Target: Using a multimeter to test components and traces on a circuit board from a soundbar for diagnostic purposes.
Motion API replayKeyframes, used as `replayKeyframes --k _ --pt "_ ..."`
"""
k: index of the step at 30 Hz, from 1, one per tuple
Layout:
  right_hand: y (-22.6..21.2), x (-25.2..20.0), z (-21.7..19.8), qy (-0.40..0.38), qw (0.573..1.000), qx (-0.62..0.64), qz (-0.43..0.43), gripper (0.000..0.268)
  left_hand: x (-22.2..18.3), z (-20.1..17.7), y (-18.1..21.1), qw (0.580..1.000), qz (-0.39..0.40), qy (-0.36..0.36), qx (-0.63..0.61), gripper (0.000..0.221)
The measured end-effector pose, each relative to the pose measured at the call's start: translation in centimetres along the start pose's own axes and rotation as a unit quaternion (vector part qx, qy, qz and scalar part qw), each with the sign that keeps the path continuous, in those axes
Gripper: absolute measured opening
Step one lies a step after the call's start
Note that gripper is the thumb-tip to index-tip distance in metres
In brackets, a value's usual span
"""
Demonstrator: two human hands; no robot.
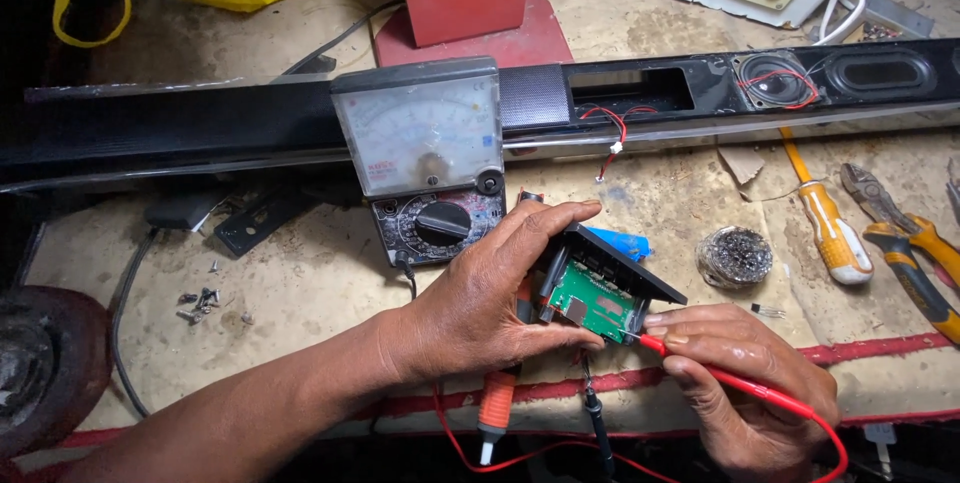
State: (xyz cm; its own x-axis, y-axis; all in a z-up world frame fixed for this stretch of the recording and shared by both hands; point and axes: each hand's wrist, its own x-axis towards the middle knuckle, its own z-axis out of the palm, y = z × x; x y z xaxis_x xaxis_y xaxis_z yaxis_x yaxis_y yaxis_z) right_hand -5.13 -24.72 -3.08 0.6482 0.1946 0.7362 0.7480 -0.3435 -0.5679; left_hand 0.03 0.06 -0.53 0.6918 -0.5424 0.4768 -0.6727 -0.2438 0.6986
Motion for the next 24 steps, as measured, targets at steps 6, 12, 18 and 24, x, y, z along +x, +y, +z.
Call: replayKeyframes --k 6,12,18,24 --pt "-0.63 0.36 0.49 0.026 1.000 0.007 0.007 0.010 0.16 -0.17 0.31 1.000 -0.007 -0.004 0.000 0.087" --pt "-1.02 0.56 0.40 0.021 1.000 0.010 0.018 0.009 0.33 -0.18 0.45 1.000 -0.015 -0.005 0.002 0.087" --pt "-1.02 0.88 0.37 0.011 1.000 0.009 0.005 0.010 0.34 -0.24 0.47 1.000 -0.009 -0.006 0.006 0.088" --pt "-1.19 0.93 0.29 0.005 1.000 0.003 0.010 0.010 0.41 -0.30 0.56 1.000 -0.015 -0.008 0.011 0.088"
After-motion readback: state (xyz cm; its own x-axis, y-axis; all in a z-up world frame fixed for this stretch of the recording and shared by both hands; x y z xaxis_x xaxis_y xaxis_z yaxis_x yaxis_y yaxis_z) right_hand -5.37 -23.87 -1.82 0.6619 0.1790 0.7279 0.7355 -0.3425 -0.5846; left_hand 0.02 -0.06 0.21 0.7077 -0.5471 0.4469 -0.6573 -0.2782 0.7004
